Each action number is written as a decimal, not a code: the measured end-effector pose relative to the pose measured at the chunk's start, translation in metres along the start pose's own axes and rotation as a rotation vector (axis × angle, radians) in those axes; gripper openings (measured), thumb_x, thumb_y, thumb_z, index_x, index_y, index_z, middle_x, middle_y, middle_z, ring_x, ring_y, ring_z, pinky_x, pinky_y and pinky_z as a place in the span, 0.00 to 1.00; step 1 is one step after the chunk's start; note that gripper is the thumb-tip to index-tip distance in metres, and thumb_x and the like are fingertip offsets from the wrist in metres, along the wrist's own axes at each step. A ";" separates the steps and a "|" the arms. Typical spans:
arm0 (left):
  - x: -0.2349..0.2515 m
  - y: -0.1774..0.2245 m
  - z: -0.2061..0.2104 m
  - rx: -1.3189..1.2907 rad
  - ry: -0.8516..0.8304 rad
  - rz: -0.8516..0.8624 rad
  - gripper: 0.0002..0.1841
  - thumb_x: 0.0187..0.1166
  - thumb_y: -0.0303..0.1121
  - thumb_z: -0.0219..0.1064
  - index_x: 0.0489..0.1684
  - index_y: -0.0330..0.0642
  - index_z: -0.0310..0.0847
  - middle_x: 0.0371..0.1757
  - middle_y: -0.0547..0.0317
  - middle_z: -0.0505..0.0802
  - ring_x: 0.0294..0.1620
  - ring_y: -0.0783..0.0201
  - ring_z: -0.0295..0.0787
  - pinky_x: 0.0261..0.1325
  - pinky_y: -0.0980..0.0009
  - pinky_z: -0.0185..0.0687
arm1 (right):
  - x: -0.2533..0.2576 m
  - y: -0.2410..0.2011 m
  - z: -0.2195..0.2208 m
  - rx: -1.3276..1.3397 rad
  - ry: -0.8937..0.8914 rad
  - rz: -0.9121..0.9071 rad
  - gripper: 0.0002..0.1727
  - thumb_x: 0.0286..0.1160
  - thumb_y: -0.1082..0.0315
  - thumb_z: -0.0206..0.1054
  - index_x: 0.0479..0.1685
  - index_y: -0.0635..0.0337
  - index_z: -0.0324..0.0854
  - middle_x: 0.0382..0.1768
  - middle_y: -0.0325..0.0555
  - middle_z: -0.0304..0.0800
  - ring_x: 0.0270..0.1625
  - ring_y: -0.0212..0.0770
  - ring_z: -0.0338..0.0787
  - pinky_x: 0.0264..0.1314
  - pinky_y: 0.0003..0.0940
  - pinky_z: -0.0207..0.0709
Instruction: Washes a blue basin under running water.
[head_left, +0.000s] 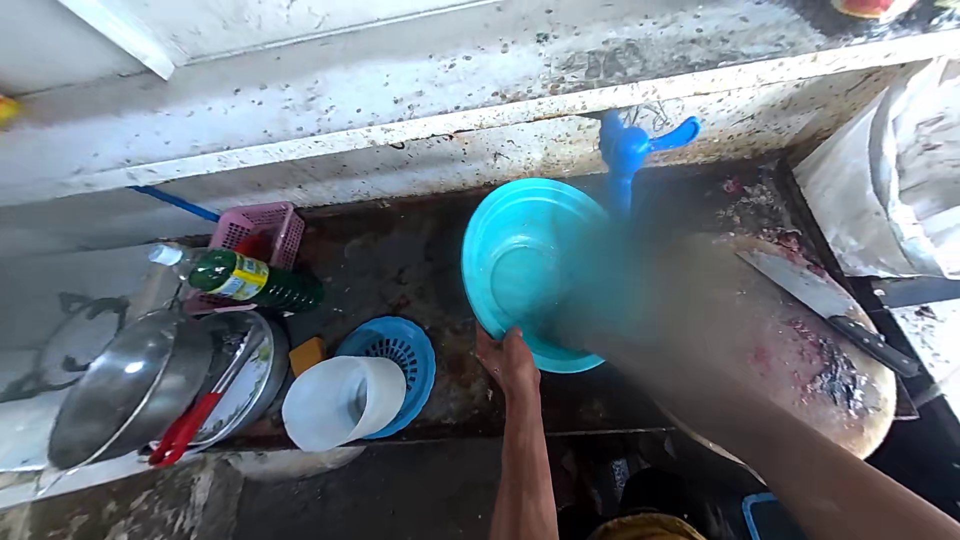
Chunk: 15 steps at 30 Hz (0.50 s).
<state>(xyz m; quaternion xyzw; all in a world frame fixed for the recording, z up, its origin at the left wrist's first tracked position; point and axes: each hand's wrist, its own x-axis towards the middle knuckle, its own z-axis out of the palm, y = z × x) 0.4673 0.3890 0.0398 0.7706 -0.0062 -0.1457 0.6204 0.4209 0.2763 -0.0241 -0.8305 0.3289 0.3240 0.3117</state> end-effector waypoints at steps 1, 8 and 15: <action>-0.002 0.001 0.000 0.015 -0.010 0.018 0.32 0.67 0.13 0.63 0.79 0.30 0.71 0.62 0.37 0.87 0.59 0.56 0.88 0.60 0.60 0.86 | -0.007 -0.006 0.001 0.033 -0.054 -0.067 0.43 0.93 0.41 0.40 0.88 0.74 0.56 0.89 0.79 0.48 0.92 0.76 0.48 0.88 0.74 0.47; 0.010 -0.009 -0.019 -0.008 0.020 -0.025 0.33 0.65 0.10 0.63 0.77 0.30 0.69 0.64 0.36 0.85 0.58 0.53 0.86 0.56 0.57 0.87 | 0.010 0.045 0.006 -0.153 0.087 -0.155 0.43 0.82 0.50 0.59 0.96 0.54 0.51 0.96 0.58 0.40 0.96 0.66 0.34 0.89 0.78 0.19; 0.046 0.009 -0.020 -0.148 -0.067 -0.140 0.33 0.71 0.11 0.59 0.81 0.36 0.63 0.68 0.38 0.82 0.60 0.52 0.86 0.57 0.52 0.88 | -0.054 0.050 -0.007 0.151 0.178 -0.554 0.38 0.85 0.32 0.52 0.74 0.53 0.82 0.70 0.55 0.87 0.75 0.58 0.83 0.80 0.68 0.68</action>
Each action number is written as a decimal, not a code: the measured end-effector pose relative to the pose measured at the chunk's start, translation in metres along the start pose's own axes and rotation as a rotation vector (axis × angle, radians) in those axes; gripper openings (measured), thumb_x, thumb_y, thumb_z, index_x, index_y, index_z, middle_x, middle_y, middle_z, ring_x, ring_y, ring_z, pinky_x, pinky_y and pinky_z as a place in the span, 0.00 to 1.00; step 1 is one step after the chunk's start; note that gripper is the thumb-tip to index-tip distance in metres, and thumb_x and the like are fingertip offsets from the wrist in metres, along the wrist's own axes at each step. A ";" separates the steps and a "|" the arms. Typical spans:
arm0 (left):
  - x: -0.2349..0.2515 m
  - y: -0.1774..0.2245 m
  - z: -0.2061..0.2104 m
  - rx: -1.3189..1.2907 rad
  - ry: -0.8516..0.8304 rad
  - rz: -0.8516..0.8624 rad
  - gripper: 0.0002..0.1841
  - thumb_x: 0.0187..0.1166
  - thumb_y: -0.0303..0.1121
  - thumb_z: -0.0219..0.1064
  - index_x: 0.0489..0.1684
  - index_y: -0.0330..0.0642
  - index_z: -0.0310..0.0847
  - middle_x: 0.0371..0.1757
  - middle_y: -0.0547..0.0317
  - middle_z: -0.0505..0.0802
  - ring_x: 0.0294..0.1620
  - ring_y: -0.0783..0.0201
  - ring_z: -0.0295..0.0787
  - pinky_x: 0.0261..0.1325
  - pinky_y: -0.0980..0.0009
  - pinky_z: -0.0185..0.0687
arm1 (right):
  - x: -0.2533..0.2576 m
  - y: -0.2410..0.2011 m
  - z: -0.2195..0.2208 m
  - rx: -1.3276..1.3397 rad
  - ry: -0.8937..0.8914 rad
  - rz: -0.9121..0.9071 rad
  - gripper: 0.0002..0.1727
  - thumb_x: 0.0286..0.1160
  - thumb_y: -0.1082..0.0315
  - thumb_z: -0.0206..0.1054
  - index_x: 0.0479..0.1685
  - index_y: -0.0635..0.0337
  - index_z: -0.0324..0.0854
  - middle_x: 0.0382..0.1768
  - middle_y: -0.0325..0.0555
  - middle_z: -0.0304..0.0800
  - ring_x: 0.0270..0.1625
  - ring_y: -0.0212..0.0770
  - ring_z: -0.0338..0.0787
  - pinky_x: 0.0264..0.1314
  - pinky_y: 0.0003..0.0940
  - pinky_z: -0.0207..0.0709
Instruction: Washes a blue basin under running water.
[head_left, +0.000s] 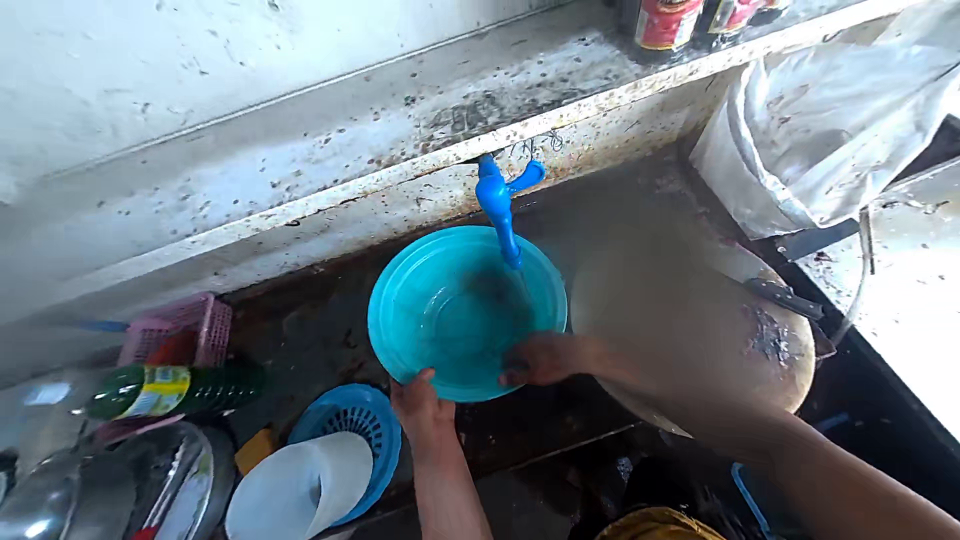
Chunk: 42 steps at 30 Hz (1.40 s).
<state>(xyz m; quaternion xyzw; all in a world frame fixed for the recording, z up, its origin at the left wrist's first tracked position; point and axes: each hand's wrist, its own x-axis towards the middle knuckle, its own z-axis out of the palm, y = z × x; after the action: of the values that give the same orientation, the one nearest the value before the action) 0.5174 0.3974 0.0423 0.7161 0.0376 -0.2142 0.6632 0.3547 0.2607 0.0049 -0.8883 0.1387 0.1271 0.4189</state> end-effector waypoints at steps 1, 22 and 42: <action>0.005 0.008 0.002 0.004 -0.032 -0.007 0.33 0.73 0.13 0.58 0.82 0.37 0.61 0.69 0.38 0.81 0.61 0.52 0.85 0.57 0.52 0.87 | -0.013 -0.010 0.001 -0.021 -0.011 -0.073 0.39 0.83 0.32 0.55 0.78 0.53 0.78 0.72 0.54 0.85 0.77 0.56 0.81 0.83 0.66 0.63; -0.068 -0.058 -0.089 0.212 -0.013 0.232 0.31 0.82 0.26 0.51 0.89 0.34 0.58 0.88 0.41 0.67 0.80 0.57 0.70 0.75 0.58 0.71 | -0.002 -0.051 -0.007 0.991 1.095 -0.256 0.12 0.80 0.68 0.68 0.48 0.71 0.86 0.38 0.49 0.95 0.42 0.33 0.95 0.53 0.33 0.90; -0.070 -0.043 0.107 0.127 -0.582 0.083 0.24 0.95 0.36 0.38 0.82 0.31 0.64 0.75 0.43 0.80 0.70 0.58 0.80 0.72 0.60 0.78 | -0.009 -0.014 -0.040 0.894 0.789 0.062 0.22 0.92 0.61 0.54 0.71 0.71 0.78 0.60 0.60 0.90 0.60 0.45 0.91 0.68 0.42 0.82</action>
<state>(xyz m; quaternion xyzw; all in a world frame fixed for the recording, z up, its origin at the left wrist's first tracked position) 0.4123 0.3156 0.0236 0.6655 -0.1969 -0.3849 0.6084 0.3553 0.2390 0.0427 -0.6016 0.3498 -0.2710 0.6650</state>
